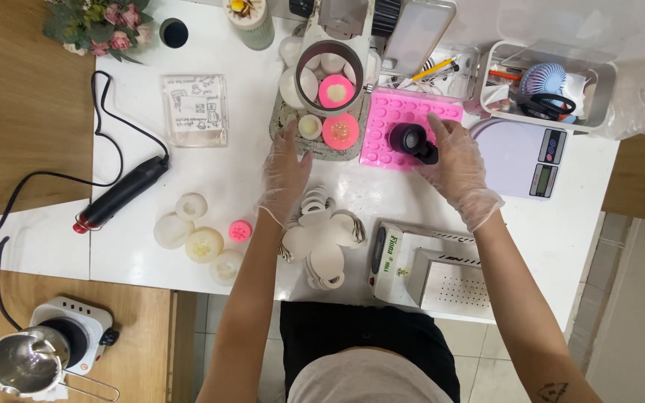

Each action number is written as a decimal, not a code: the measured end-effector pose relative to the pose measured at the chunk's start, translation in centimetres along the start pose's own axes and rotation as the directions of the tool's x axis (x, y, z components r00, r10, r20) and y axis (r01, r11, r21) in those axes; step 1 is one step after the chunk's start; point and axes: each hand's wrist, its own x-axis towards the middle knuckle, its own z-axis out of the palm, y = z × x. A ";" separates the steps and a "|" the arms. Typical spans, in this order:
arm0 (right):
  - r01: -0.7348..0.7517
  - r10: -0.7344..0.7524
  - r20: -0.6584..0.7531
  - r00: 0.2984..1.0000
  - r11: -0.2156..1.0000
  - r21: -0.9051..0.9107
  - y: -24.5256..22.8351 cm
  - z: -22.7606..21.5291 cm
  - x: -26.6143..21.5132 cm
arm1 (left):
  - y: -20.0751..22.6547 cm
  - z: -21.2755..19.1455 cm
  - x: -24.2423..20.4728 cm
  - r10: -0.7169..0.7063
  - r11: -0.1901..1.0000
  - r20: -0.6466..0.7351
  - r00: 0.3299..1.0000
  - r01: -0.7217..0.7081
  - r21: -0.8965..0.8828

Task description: Scraping excess wax, cleaning the workspace, and preparing molds for candle production.

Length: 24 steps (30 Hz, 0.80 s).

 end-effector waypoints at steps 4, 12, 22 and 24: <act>-0.006 0.005 -0.024 1.000 0.999 -0.035 -0.8 0.7 0.8 | 1.1 -0.7 0.1 0.008 1.000 0.029 1.000 -0.008 0.002; -0.197 0.211 0.074 0.975 0.967 -0.158 3.1 7.5 0.5 | 2.0 -1.9 -2.0 0.179 0.979 -0.036 0.983 -0.175 0.105; -0.206 0.214 0.072 0.974 0.973 -0.103 2.9 6.8 1.0 | 4.3 -3.9 -5.1 0.316 0.938 0.040 0.948 -0.318 0.141; -0.171 0.176 0.065 0.982 0.982 -0.085 2.7 6.8 1.3 | 4.4 -3.9 -5.5 0.270 0.951 0.082 0.959 -0.279 0.136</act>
